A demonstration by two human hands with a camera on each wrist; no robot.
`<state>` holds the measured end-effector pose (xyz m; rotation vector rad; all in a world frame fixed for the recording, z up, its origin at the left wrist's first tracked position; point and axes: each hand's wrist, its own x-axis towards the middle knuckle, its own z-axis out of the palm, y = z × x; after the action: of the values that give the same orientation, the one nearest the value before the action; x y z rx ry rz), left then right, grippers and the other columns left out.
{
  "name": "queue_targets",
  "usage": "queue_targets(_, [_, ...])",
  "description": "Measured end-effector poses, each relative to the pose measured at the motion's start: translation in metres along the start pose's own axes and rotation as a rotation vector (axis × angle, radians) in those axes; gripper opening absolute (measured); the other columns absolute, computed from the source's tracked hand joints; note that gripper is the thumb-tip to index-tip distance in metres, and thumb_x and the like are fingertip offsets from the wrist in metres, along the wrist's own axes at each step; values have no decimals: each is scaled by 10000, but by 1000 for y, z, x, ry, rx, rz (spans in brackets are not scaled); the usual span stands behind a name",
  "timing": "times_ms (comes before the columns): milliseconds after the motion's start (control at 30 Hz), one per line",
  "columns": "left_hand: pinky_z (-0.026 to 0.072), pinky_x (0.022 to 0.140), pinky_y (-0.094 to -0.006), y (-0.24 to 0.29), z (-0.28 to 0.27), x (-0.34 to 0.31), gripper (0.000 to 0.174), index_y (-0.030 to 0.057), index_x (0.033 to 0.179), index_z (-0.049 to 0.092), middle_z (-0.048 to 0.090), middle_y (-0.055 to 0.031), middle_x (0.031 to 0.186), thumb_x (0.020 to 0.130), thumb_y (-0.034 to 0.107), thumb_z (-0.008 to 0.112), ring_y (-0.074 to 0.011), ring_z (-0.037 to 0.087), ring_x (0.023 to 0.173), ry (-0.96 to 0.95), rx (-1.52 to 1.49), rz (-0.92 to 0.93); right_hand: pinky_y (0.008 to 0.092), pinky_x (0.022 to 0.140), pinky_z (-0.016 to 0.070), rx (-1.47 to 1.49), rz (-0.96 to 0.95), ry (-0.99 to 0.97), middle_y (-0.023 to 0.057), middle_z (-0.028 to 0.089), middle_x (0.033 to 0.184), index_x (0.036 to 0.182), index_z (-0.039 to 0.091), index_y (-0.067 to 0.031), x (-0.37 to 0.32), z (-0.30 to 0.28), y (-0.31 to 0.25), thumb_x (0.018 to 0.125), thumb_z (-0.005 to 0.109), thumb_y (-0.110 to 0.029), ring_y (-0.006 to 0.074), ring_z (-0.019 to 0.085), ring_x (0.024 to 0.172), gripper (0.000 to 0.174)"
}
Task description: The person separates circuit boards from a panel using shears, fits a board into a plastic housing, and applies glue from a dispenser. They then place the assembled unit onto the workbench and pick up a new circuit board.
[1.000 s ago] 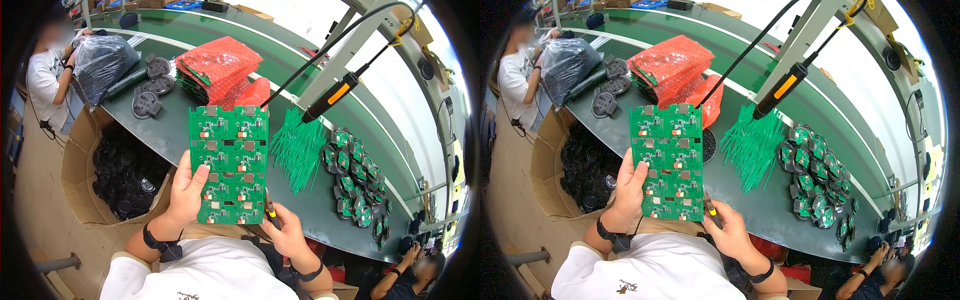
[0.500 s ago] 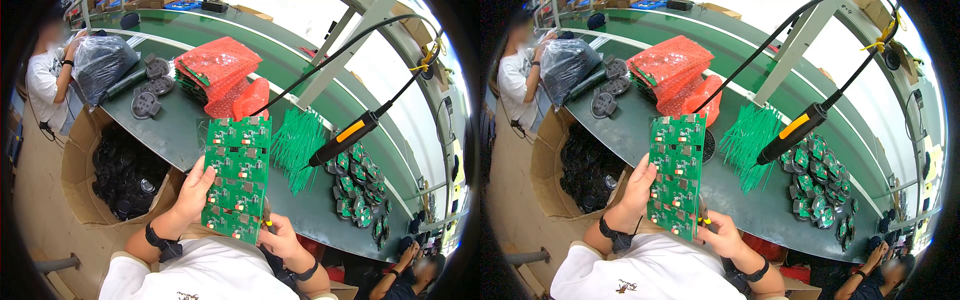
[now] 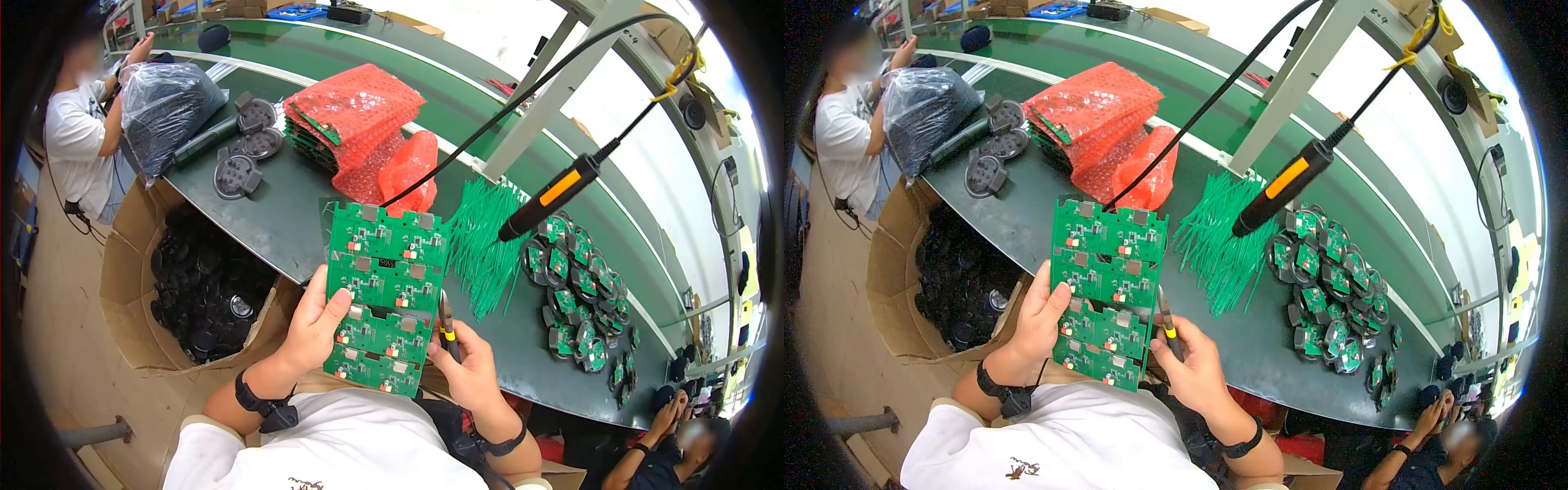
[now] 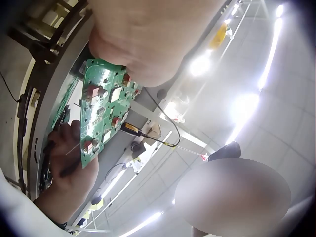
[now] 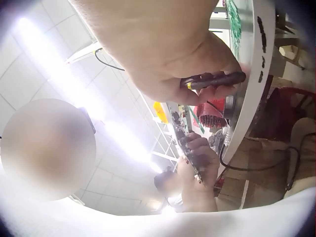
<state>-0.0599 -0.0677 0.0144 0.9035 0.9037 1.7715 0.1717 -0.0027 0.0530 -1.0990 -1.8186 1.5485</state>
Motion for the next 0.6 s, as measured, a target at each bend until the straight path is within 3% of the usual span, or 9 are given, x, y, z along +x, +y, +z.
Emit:
queue_targets(400, [489,991,-312,0,-1,-3,490,13,1465,384,574,-76,1347,1079,280,523,-142,572,1187,-80,-10,-40,262,808,476,8,-59,89,4,612,908,1217,630,8,0,4,10,937,675,-30,88,562,876,286])
queue_targets(467, [455,1032,-313,-1,-1,-4,409,18,1441,406,568,-72,1329,1098,229,481,-123,542,1188,-91,-21,-31,263,810,476,22,-54,90,7,618,915,1220,631,9,-2,3,12,938,677,-32,89,563,880,289])
queue_targets(600, [449,1041,-316,-1,-1,-3,415,25,1449,403,561,-76,1344,1099,234,479,-125,531,1205,-98,5,2,273,857,487,6,-58,48,21,654,979,1237,632,17,-3,1,11,949,674,-33,94,585,932,295])
